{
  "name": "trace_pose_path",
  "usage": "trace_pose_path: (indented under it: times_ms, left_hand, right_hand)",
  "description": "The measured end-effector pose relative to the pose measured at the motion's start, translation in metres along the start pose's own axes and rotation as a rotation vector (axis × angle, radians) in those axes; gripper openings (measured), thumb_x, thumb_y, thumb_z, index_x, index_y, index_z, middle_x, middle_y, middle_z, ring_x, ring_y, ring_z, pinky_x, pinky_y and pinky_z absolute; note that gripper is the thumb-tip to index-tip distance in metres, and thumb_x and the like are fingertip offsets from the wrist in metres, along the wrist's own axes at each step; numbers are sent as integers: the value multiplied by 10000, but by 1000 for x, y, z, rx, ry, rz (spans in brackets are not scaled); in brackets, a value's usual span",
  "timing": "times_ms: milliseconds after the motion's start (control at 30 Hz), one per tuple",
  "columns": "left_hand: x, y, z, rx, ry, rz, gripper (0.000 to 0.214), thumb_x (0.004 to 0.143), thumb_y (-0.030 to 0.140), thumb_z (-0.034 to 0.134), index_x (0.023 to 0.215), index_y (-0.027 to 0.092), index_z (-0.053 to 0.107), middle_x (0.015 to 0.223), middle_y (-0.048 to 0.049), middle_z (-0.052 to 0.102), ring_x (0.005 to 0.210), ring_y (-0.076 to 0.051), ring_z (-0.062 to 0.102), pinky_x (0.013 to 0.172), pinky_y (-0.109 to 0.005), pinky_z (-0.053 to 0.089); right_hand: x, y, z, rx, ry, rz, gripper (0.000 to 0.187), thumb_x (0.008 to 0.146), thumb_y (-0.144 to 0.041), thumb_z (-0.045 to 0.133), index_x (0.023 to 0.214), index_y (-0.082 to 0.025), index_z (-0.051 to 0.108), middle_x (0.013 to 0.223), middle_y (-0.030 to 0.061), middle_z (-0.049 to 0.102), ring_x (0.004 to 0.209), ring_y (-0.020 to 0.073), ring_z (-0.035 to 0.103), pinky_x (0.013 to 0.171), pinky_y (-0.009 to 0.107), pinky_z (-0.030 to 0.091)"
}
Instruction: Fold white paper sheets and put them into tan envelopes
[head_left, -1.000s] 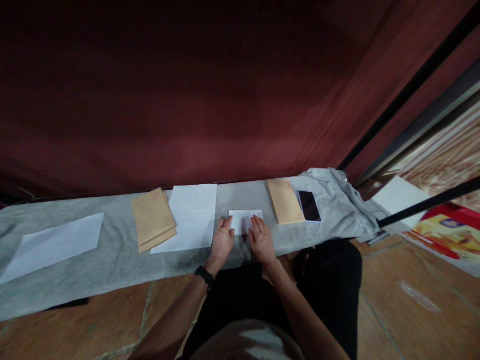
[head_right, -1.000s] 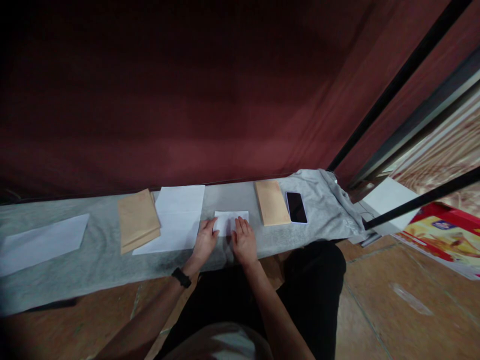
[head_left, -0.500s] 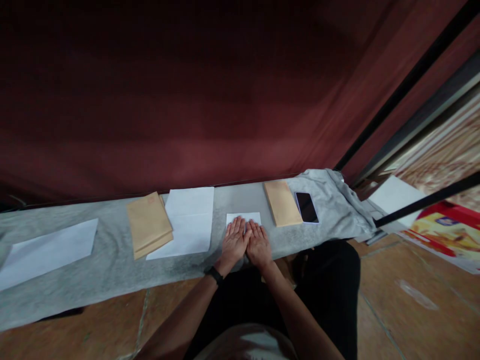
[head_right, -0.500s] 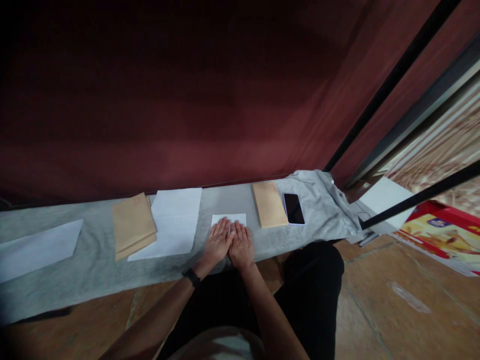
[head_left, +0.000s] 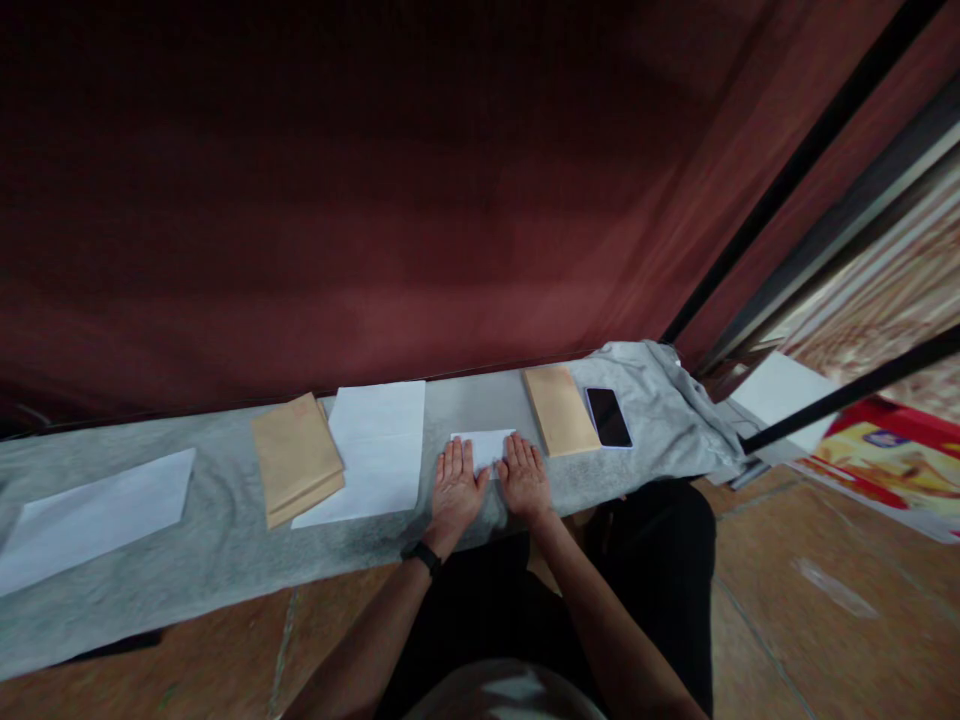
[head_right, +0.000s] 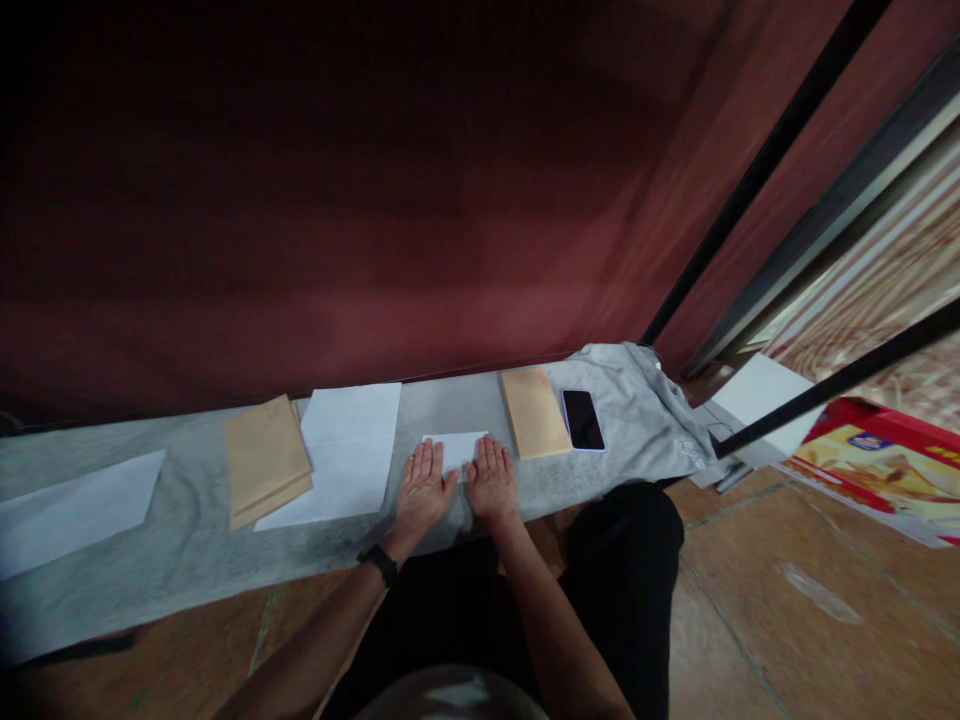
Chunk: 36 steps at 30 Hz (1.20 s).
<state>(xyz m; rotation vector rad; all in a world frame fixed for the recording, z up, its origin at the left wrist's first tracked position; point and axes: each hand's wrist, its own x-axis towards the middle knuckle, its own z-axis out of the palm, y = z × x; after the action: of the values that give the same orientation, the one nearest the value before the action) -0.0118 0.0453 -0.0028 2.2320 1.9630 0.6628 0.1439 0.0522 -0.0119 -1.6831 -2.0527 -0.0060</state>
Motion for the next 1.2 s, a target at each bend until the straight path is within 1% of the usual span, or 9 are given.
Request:
trace_pose_path:
  times_ms: [100, 233, 400, 633, 733, 867, 933, 1067, 1200]
  left_hand:
    - [0, -1, 0, 15, -1, 6, 648, 973, 457, 431, 1527, 126, 374, 1619, -176, 295, 1525, -331, 196, 1214, -558, 218]
    - [0, 0, -1, 45, -29, 0, 662, 969, 474, 435, 1523, 116, 382, 1625, -187, 274, 1525, -335, 190, 1225, -534, 189]
    - [0, 2, -4, 37, -25, 5, 681, 969, 495, 419, 1537, 125, 354, 1628, -183, 267, 1530, -336, 167, 1221, -545, 183]
    - [2, 2, -6, 78, -55, 3, 691, 968, 497, 420, 1517, 78, 390, 1616, -222, 268, 1518, -357, 204, 1227, -532, 179]
    - [3, 2, -5, 140, -52, 18, 686, 975, 485, 414, 1514, 62, 390, 1610, -233, 271, 1513, -358, 219, 1222, -532, 191]
    - [2, 2, -3, 199, -29, 10, 661, 983, 468, 406, 1532, 101, 369, 1615, -190, 293, 1516, -329, 224, 1217, -525, 212]
    - [2, 2, -3, 211, -24, 12, 668, 979, 474, 421, 1531, 101, 372, 1616, -187, 295, 1513, -326, 236, 1219, -511, 214]
    - [3, 3, -3, 227, -19, 16, 673, 976, 476, 435, 1525, 90, 383, 1602, -203, 316, 1501, -331, 269, 1214, -508, 230]
    - [2, 2, -5, 240, -4, 35, 660, 979, 454, 437, 1522, 83, 387, 1587, -216, 340, 1494, -340, 285, 1205, -521, 252]
  right_hand:
    - [0, -1, 2, -6, 16, -1, 530, 1033, -321, 370, 1505, -81, 410, 1525, 195, 451, 1423, 300, 418, 1170, 493, 295]
    - [-6, -2, 3, -19, 43, 25, 528, 1024, -319, 401, 1498, -86, 421, 1525, 189, 453, 1420, 297, 425, 1177, 481, 280]
    - [-17, -3, 2, -43, 76, 51, 535, 1013, -313, 418, 1507, -109, 417, 1516, 167, 473, 1416, 301, 431, 1179, 492, 272]
    - [-16, -3, 2, -68, 87, 51, 544, 991, -314, 449, 1496, -114, 440, 1517, 150, 478, 1407, 299, 444, 1180, 474, 274]
    - [-14, -4, 2, -83, 72, 67, 540, 998, -333, 444, 1483, -97, 456, 1523, 153, 466, 1410, 296, 438, 1186, 461, 256]
    - [-14, -6, 0, -90, 41, 84, 562, 1017, -394, 420, 1493, -96, 441, 1527, 151, 457, 1415, 277, 433, 1196, 443, 227]
    - [-14, -7, -2, -85, 25, 94, 568, 1020, -403, 410, 1498, -98, 433, 1533, 147, 449, 1422, 272, 423, 1201, 439, 217]
    - [-13, -8, -7, -47, -25, 128, 553, 1024, -381, 395, 1503, -109, 431, 1546, 128, 431, 1435, 277, 406, 1203, 447, 220]
    - [-4, -18, -14, 1, -54, 164, 527, 1019, -304, 385, 1490, -74, 443, 1554, 145, 412, 1448, 275, 389, 1206, 451, 238]
